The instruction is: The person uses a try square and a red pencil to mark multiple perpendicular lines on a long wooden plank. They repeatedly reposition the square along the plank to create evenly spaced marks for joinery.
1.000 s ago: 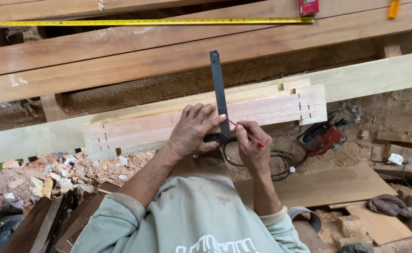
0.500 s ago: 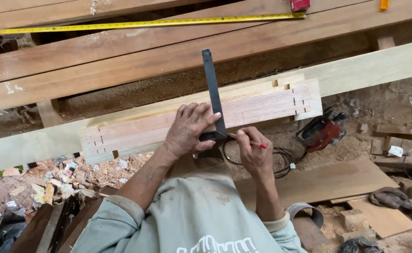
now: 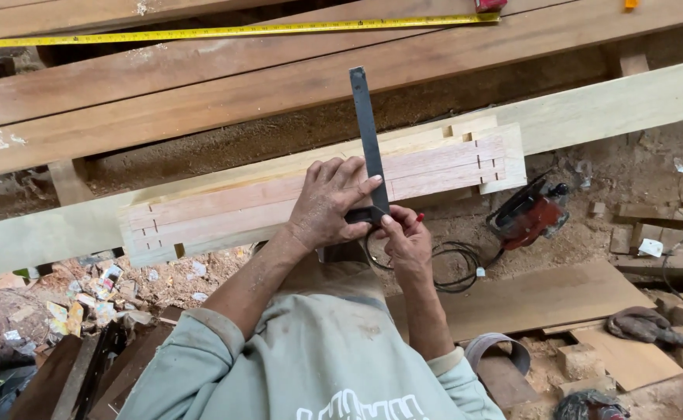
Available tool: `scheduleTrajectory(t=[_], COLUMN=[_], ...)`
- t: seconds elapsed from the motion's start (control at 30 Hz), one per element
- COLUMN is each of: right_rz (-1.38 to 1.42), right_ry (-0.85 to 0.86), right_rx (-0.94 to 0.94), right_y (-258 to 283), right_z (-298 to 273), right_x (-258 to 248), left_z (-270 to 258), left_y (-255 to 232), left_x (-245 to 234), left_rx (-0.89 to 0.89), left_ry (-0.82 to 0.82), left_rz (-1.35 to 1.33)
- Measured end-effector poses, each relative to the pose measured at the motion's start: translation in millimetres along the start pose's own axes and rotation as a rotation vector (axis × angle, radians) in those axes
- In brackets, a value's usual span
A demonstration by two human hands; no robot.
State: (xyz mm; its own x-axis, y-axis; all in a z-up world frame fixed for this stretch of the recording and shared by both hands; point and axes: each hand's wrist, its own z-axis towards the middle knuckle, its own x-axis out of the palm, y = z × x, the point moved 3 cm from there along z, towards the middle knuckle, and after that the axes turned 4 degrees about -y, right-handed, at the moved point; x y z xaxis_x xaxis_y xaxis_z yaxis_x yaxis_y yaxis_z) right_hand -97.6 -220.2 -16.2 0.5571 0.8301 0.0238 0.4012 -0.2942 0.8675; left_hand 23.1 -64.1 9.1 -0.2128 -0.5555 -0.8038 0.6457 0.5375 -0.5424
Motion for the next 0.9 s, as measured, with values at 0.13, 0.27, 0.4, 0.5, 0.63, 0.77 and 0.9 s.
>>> scheduleTrajectory(t=[0.13, 0.27, 0.4, 0.5, 0.63, 0.77, 0.9], right_rz=[0.037, 0.037, 0.035, 0.039, 0.035, 0.03, 0.04], right_ry=[-0.006, 0.016, 0.022, 0.032, 0.044, 0.067, 0.071], right_rx=[-0.022, -0.04, -0.057, -0.043, -0.046, -0.042, -0.034], right_y=[-1, 1, 2, 0, 3, -3, 10], right_z=[5, 10, 11, 13, 13, 19, 13], right_x=[-7, -5, -7, -9, -10, -13, -8], left_z=[5, 5, 6, 6, 5, 6, 6], left_y=[-6, -5, -5, -4, -3, -4, -4], left_x=[0, 1, 1, 1, 2, 2, 3], left_rx=[-0.003, -0.012, -0.027, -0.03, -0.019, -0.021, -0.013], left_ry=[-0.011, -0.014, 0.002, 0.009, -0.003, -0.016, -0.044], left_rz=[0.0, -0.006, -0.033, -0.032, -0.026, -0.011, -0.004])
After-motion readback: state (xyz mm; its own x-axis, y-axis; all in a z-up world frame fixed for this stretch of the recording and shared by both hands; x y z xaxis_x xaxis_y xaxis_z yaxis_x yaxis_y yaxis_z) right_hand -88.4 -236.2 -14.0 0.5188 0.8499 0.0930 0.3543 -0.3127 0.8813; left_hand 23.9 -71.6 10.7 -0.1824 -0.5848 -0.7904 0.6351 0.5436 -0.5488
